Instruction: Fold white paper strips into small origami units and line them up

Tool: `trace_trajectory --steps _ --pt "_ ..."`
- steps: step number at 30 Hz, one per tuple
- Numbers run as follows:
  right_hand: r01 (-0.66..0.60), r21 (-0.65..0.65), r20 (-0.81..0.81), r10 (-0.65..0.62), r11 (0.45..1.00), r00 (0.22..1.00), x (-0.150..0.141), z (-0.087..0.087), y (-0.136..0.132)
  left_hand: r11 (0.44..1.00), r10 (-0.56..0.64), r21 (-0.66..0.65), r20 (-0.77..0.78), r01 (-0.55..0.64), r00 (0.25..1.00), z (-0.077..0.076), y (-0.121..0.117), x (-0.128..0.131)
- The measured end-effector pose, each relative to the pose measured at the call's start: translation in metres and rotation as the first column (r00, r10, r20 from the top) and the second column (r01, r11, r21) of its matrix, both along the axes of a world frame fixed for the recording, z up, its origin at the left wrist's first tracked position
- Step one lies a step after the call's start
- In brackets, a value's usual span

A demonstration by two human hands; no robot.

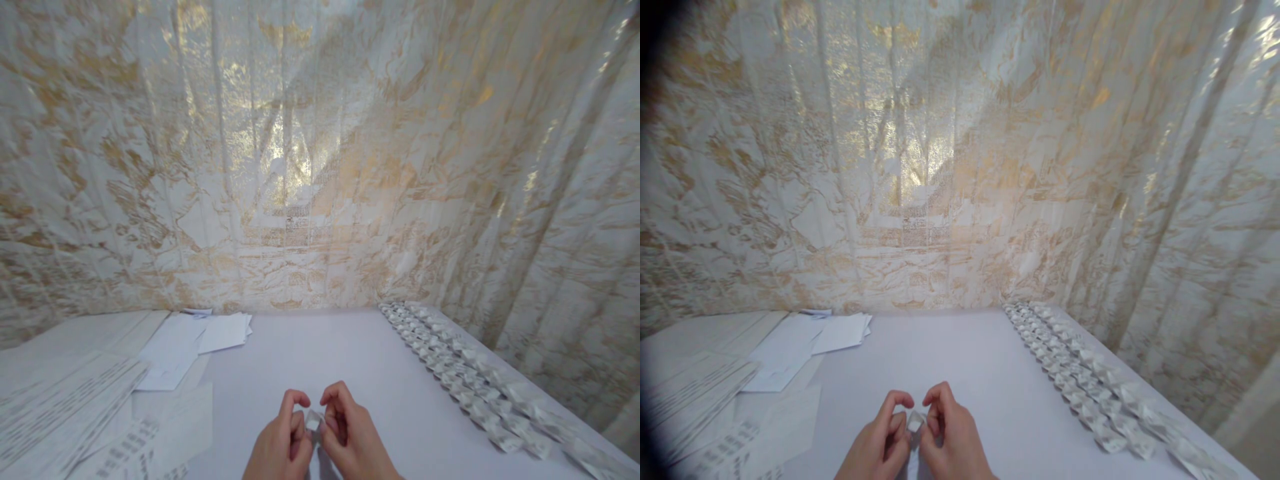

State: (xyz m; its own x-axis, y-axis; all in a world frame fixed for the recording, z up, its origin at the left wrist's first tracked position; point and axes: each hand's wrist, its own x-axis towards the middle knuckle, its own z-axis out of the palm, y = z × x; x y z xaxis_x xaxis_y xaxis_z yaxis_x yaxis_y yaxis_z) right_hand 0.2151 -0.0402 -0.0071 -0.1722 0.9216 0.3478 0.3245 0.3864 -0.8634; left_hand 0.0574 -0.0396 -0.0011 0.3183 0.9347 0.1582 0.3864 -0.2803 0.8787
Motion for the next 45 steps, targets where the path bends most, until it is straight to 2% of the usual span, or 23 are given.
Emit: trace_trajectory --steps 4,6,8,10,12,14,15,17,20,23,26,28,30,33,37,40,45 --pt "0.006 0.041 0.091 -0.009 0.999 0.996 0.003 0.005 -0.002 1.0 -0.012 0.003 0.007 0.012 1.0 0.002 0.001 0.0" --pt "0.015 0.171 0.2 -0.05 0.985 0.979 0.007 0.01 -0.003 1.0 -0.008 -0.001 0.017 0.008 1.0 0.002 0.002 0.0" --pt "-0.017 0.365 0.328 -0.112 0.931 0.938 0.011 0.012 -0.002 1.0 0.0 -0.005 0.033 0.0 0.999 0.0 0.004 0.001" --pt "-0.057 0.52 0.423 -0.199 0.852 0.884 0.011 0.009 0.0 1.0 0.015 -0.003 0.051 -0.015 0.999 -0.003 0.006 0.003" --pt "-0.061 0.608 0.467 -0.295 0.792 0.834 0.009 0.003 0.003 0.999 0.033 0.0 0.065 -0.033 0.997 -0.006 0.006 0.004" --pt "-0.063 0.649 0.499 -0.362 0.758 0.788 0.005 0.0 0.007 1.0 0.029 0.003 0.08 -0.03 0.996 -0.006 0.006 0.005" --pt "-0.072 0.648 0.523 -0.375 0.758 0.765 0.005 0.001 0.007 1.0 0.017 0.004 0.088 -0.017 0.996 -0.005 0.005 0.005" --pt "-0.084 0.597 0.588 -0.363 0.798 0.723 0.009 0.011 0.005 1.0 -0.008 -0.001 0.093 0.008 0.996 -0.001 0.002 0.003" --pt "-0.06 0.476 0.663 -0.313 0.878 0.68 0.04 0.039 -0.009 1.0 -0.012 -0.025 0.064 0.013 0.998 0.008 -0.003 -0.001" --pt "0.005 0.426 0.716 -0.34 0.905 0.61 0.103 0.067 -0.035 1.0 -0.008 -0.021 0.036 0.009 0.999 0.012 -0.006 -0.002" --pt "0.131 0.412 0.726 -0.412 0.902 0.55 0.181 0.081 -0.069 1.0 0.019 0.013 0.036 -0.02 0.999 0.009 -0.005 0.0" --pt "0.213 0.402 0.744 -0.453 0.891 0.491 0.23 0.081 -0.091 1.0 0.007 0.024 0.022 -0.008 1.0 0.007 -0.004 0.001" --pt "0.272 0.396 0.765 -0.479 0.877 0.431 0.269 0.073 -0.107 0.999 -0.031 0.019 -0.014 0.032 0.999 0.007 -0.003 0.0" --pt "0.296 0.418 0.784 -0.505 0.859 0.36 0.303 0.054 -0.121 0.997 -0.075 -0.001 -0.064 0.075 0.995 0.008 -0.002 -0.002" --pt "0.33 0.397 0.816 -0.494 0.857 0.3 0.312 0.033 -0.125 0.999 -0.035 0.012 -0.045 0.036 0.998 0.007 -0.001 -0.003" --pt "0.368 0.387 0.826 -0.495 0.845 0.268 0.311 0.028 -0.125 0.998 -0.055 0.003 -0.05 0.055 0.997 0.003 0.0 -0.004" --pt "0.398 0.352 0.817 -0.486 0.847 0.311 0.31 0.03 -0.125 0.996 -0.089 -0.006 -0.098 0.088 0.991 0.0 0.003 -0.007"
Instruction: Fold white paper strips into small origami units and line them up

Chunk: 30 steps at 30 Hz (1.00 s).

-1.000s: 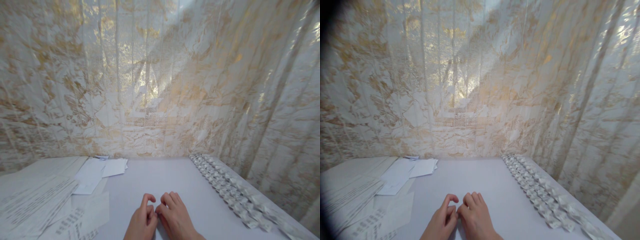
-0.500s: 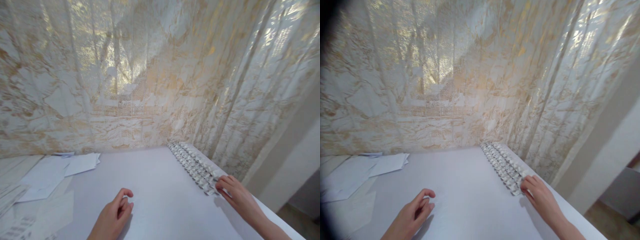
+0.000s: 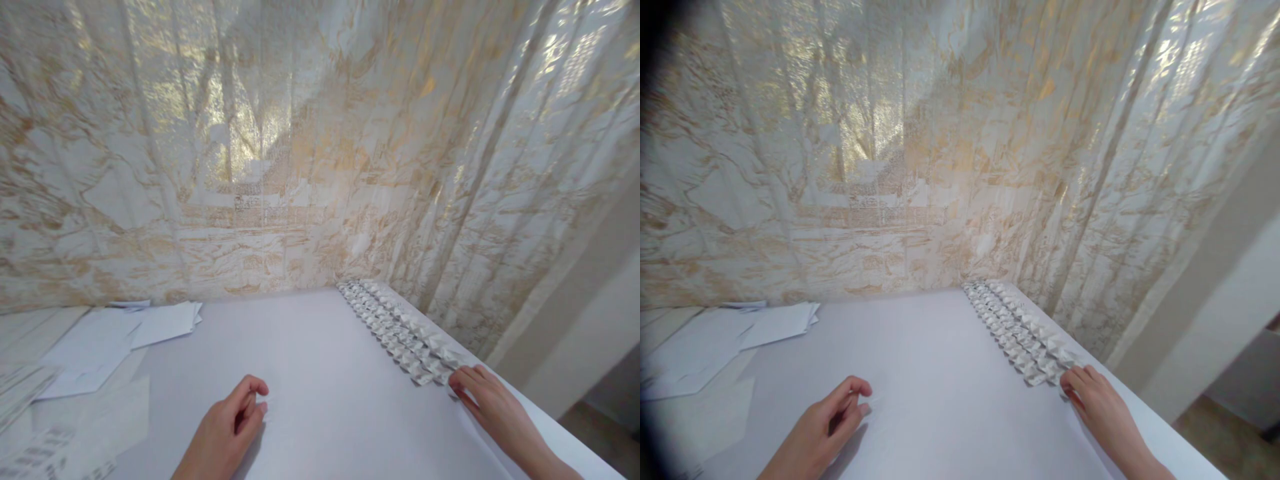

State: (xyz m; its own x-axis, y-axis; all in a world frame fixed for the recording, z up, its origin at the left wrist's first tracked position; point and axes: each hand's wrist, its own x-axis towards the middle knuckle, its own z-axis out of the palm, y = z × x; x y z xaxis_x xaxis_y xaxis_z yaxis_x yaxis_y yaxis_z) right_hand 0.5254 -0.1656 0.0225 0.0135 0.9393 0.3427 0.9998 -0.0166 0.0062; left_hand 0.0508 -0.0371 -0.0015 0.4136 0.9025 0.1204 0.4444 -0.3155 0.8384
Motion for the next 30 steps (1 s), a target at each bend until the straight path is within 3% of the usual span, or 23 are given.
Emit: trace_trajectory --steps 10,14,18,21,24,27,30 --pt "0.013 0.072 -0.089 -0.007 0.997 0.996 0.002 -0.003 0.002 1.0 -0.008 -0.01 -0.015 0.007 1.0 0.002 -0.001 0.001" --pt "0.022 0.14 -0.12 -0.005 0.99 0.993 0.01 -0.007 -0.003 1.0 -0.01 -0.024 -0.02 0.01 1.0 0.005 -0.002 0.001" --pt "-0.028 0.264 -0.066 0.047 0.964 0.997 0.002 0.001 -0.004 0.999 -0.011 -0.03 -0.015 0.011 1.0 0.009 -0.004 0.002" --pt "-0.137 0.372 -0.03 0.16 0.918 0.987 -0.037 0.014 0.009 1.0 -0.001 -0.017 -0.023 0.0 1.0 0.011 -0.006 0.004" --pt "-0.333 0.418 -0.015 0.373 0.845 0.928 -0.108 0.028 0.034 1.0 0.011 0.002 -0.034 -0.011 0.999 0.014 -0.009 0.007" --pt "-0.567 0.355 -0.106 0.635 0.743 0.765 -0.189 0.036 0.063 1.0 0.002 -0.011 -0.048 -0.002 0.999 0.022 -0.007 0.008" --pt "-0.753 0.325 -0.132 0.816 0.572 0.562 -0.258 0.026 0.09 0.999 0.001 0.047 -0.094 0.004 0.996 0.034 0.002 -0.002"
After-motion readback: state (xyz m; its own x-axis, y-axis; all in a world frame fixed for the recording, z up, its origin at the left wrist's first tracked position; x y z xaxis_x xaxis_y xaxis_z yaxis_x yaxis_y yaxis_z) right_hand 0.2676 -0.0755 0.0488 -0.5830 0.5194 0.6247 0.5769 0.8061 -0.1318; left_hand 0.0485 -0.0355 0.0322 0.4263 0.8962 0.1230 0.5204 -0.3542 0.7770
